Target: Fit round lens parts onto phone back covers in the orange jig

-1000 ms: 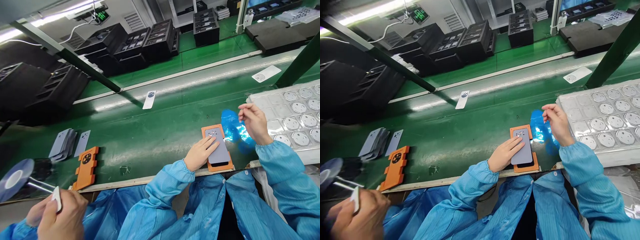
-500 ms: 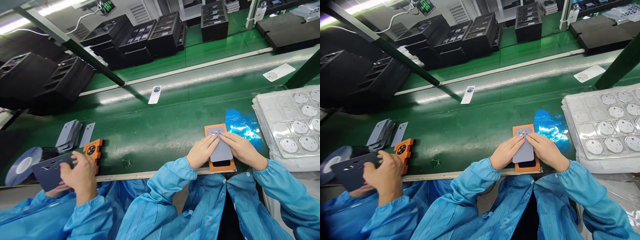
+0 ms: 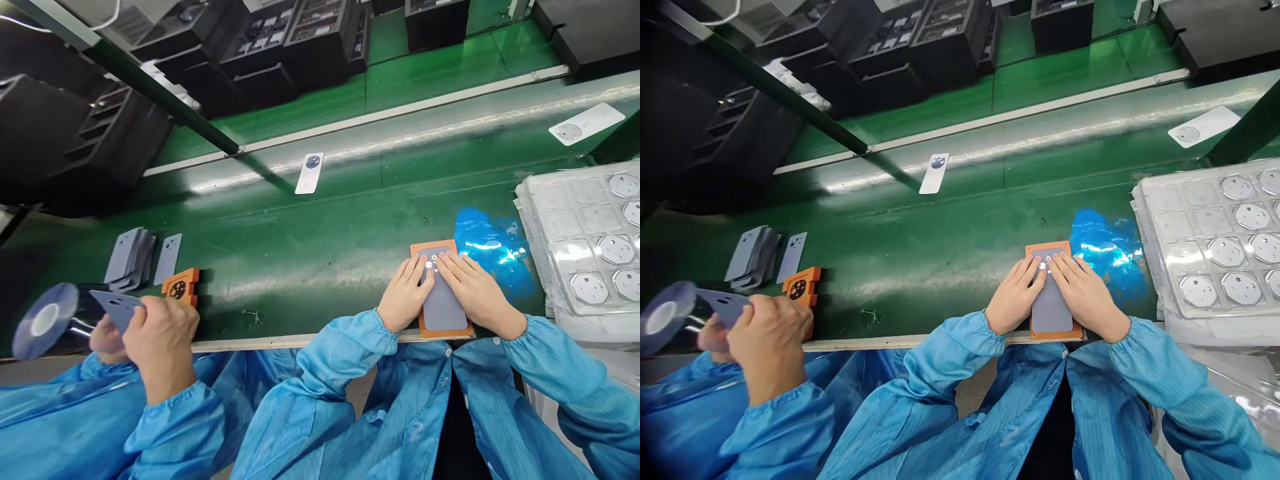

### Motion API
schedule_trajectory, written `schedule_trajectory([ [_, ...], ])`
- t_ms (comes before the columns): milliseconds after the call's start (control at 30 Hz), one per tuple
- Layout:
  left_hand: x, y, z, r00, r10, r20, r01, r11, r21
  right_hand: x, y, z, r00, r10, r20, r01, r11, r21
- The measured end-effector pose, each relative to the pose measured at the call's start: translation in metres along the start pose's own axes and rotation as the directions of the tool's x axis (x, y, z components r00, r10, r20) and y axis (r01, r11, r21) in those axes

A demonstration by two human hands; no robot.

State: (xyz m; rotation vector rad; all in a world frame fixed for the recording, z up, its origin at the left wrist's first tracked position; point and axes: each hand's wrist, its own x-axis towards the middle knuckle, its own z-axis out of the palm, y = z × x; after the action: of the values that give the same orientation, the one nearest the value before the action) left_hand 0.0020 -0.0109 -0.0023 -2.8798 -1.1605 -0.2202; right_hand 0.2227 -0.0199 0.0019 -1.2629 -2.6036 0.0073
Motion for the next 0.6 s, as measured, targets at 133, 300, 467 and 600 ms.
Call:
schedule_trajectory([
  [133,-0.008,0.008,-0.002,1.000,-0.017,0.015,0.018,0.998,-0.053,-0.010,-0.009,-0.006,0.999,0.026,0.022,-0.026,0.999,0.021],
  [300,-0.013,0.017,-0.007,0.999,-0.026,0.022,0.027,0.998,-0.063,-0.022,-0.015,-0.011,0.998,0.035,0.044,-0.039,0.995,0.087],
  [467,-0.014,0.022,-0.006,0.997,-0.056,0.053,0.062,0.992,-0.109,-0.023,-0.012,-0.011,0.997,0.034,0.071,-0.041,0.994,0.101],
  [600,-0.010,0.017,-0.005,0.998,-0.041,0.052,0.046,0.993,-0.106,-0.017,-0.008,-0.011,0.996,0.023,0.086,-0.031,0.995,0.100],
])
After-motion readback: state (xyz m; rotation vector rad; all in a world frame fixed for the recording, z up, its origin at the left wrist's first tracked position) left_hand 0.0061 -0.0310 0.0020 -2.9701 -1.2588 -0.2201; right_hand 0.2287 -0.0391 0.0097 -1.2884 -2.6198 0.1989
